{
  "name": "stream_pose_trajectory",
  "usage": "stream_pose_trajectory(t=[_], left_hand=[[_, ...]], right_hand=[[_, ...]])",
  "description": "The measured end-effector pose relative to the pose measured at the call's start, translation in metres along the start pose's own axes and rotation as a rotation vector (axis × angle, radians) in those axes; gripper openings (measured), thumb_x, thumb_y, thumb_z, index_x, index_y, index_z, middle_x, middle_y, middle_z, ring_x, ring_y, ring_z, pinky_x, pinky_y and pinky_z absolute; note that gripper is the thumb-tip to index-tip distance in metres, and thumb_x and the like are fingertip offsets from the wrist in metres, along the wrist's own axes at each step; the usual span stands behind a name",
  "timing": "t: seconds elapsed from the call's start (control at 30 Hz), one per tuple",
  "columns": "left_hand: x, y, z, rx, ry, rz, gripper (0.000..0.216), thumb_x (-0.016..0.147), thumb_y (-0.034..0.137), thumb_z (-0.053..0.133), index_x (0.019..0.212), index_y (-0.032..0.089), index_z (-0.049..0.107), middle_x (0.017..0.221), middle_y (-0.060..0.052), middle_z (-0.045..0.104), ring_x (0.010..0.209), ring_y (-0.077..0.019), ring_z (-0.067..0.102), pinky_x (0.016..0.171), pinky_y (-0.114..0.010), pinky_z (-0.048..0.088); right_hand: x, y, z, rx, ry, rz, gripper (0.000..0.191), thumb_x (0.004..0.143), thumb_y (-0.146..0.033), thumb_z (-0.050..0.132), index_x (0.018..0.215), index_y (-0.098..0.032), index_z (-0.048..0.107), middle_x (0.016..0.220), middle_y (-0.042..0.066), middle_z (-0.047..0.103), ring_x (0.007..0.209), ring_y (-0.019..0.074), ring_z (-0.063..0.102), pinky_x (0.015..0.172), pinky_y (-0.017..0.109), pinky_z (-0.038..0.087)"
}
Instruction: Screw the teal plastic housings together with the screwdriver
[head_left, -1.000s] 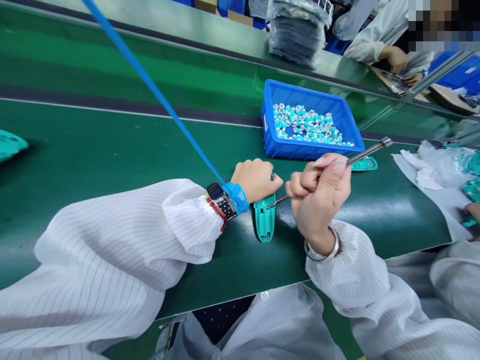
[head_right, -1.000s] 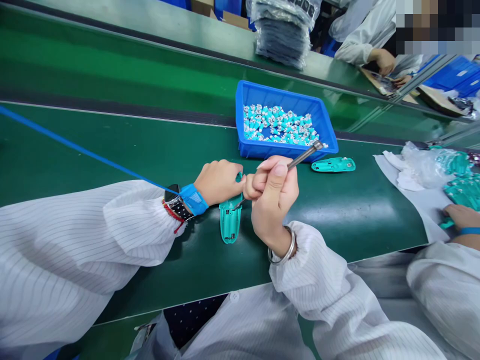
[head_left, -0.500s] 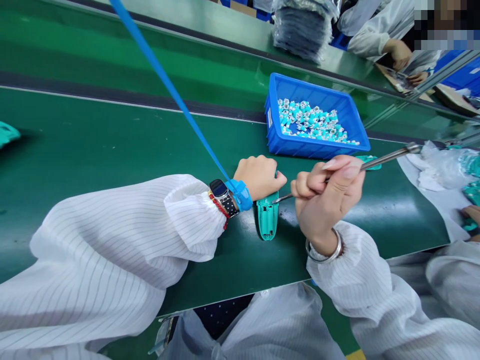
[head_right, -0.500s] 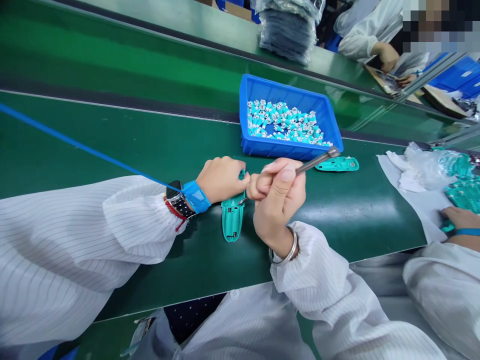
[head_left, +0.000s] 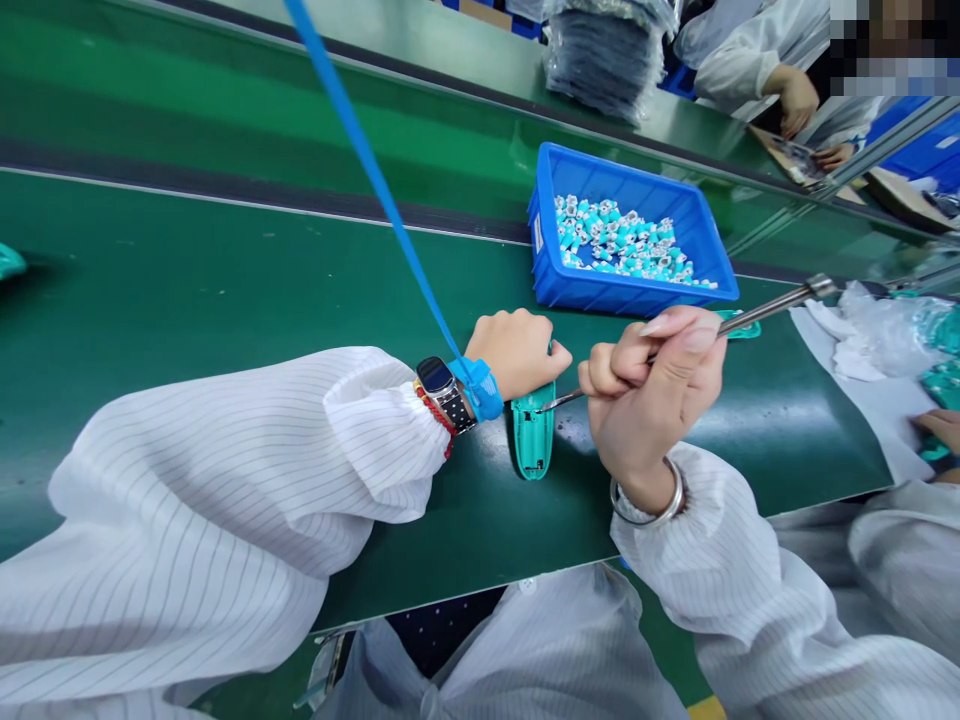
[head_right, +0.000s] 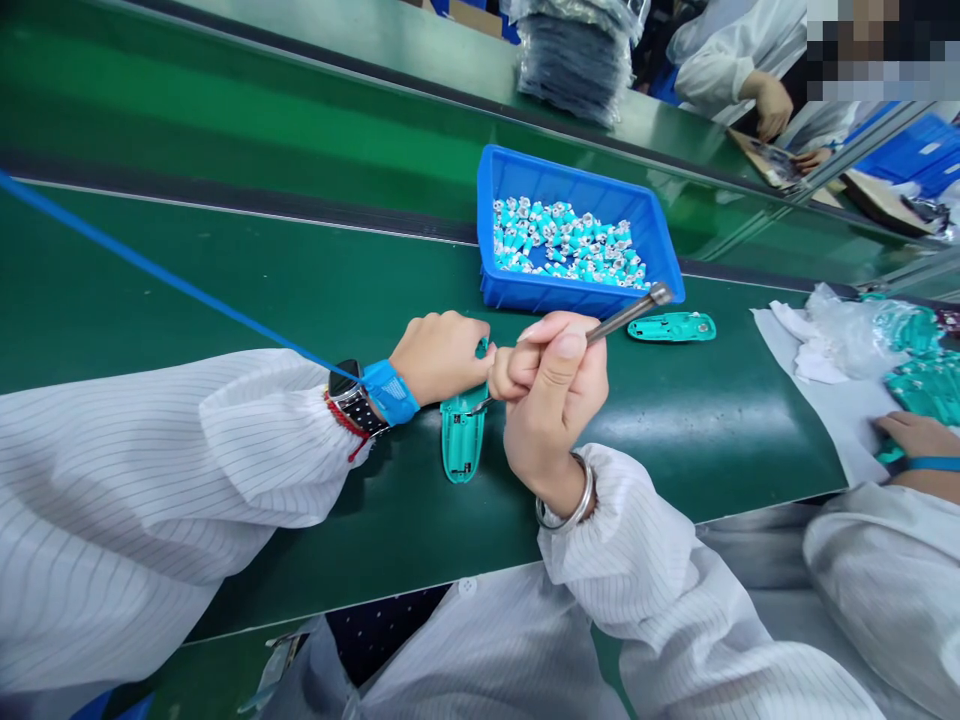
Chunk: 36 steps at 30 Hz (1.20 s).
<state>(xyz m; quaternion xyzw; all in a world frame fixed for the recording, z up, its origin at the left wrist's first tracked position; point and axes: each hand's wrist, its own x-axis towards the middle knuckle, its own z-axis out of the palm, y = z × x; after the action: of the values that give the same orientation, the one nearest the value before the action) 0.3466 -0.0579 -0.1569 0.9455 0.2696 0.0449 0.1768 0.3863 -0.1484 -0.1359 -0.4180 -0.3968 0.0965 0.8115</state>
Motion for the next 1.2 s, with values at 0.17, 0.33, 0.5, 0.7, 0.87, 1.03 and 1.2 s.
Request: stream_pose_trajectory(t=[0.17,0.33,0.5,0.7,0.87,1.03,1.2], left_hand=[[-0.003,0.000,-0.001,-0.022,0.000,-0.033,0.034,0.077,0.036,0.037,0.080,0.015,0.065,0.081,-0.011,0.066,0.081,-0.0303,0.062,0.063,-0.035,0.042],[-0.004,-0.001,-0.002,-0.061,-0.026,-0.052,0.037,0.078,0.042,0.039,0.079,0.016,0.064,0.082,-0.011,0.066,0.081,-0.0296,0.061,0.066,-0.035,0.043],[-0.003,-0.003,-0.002,-0.050,-0.042,-0.063,0.035,0.078,0.039,0.039,0.082,0.016,0.065,0.085,-0.011,0.066,0.084,-0.0282,0.061,0.067,-0.034,0.043],[-0.001,-0.004,0.003,-0.028,0.043,-0.051,0.034,0.075,0.035,0.039,0.079,0.016,0.066,0.083,-0.012,0.066,0.081,-0.0295,0.061,0.065,-0.037,0.043],[-0.001,-0.005,0.005,-0.035,0.063,-0.040,0.036,0.075,0.036,0.038,0.080,0.015,0.067,0.082,-0.012,0.066,0.081,-0.0287,0.062,0.066,-0.037,0.044],[0.000,-0.004,0.005,-0.046,0.077,-0.036,0.035,0.074,0.036,0.038,0.079,0.015,0.067,0.079,-0.011,0.066,0.078,-0.0282,0.062,0.063,-0.035,0.044],[0.000,-0.004,0.005,-0.049,0.072,-0.030,0.036,0.075,0.035,0.038,0.080,0.014,0.067,0.081,-0.011,0.066,0.079,-0.0279,0.062,0.064,-0.036,0.044]], right_hand=[[-0.005,0.001,0.002,0.032,-0.023,-0.020,0.020,0.093,-0.025,0.038,0.077,-0.019,0.049,0.051,-0.009,0.023,0.036,0.0033,0.018,0.034,0.015,0.023],[-0.011,0.002,0.004,0.011,-0.093,-0.042,0.019,0.092,-0.026,0.041,0.076,-0.021,0.050,0.051,-0.008,0.023,0.036,0.0040,0.022,0.034,0.016,0.024],[-0.016,0.005,0.004,-0.045,-0.124,-0.100,0.019,0.092,-0.028,0.041,0.077,-0.022,0.051,0.050,-0.008,0.023,0.036,0.0046,0.020,0.035,0.017,0.023],[-0.019,-0.017,-0.001,-0.074,0.021,-0.059,0.022,0.092,-0.033,0.038,0.074,-0.024,0.048,0.051,-0.008,0.019,0.035,0.0047,0.015,0.033,0.016,0.021],[-0.035,-0.032,-0.003,-0.022,-0.040,0.136,0.023,0.093,-0.031,0.035,0.077,-0.023,0.049,0.051,-0.009,0.018,0.034,0.0046,0.013,0.031,0.016,0.019],[-0.047,-0.026,-0.002,-0.002,-0.027,0.148,0.023,0.093,-0.031,0.036,0.078,-0.021,0.050,0.051,-0.009,0.019,0.035,0.0042,0.015,0.032,0.015,0.020],[-0.045,-0.026,-0.002,-0.049,-0.032,0.139,0.023,0.093,-0.032,0.036,0.077,-0.022,0.049,0.051,-0.009,0.018,0.035,0.0041,0.015,0.033,0.015,0.022]])
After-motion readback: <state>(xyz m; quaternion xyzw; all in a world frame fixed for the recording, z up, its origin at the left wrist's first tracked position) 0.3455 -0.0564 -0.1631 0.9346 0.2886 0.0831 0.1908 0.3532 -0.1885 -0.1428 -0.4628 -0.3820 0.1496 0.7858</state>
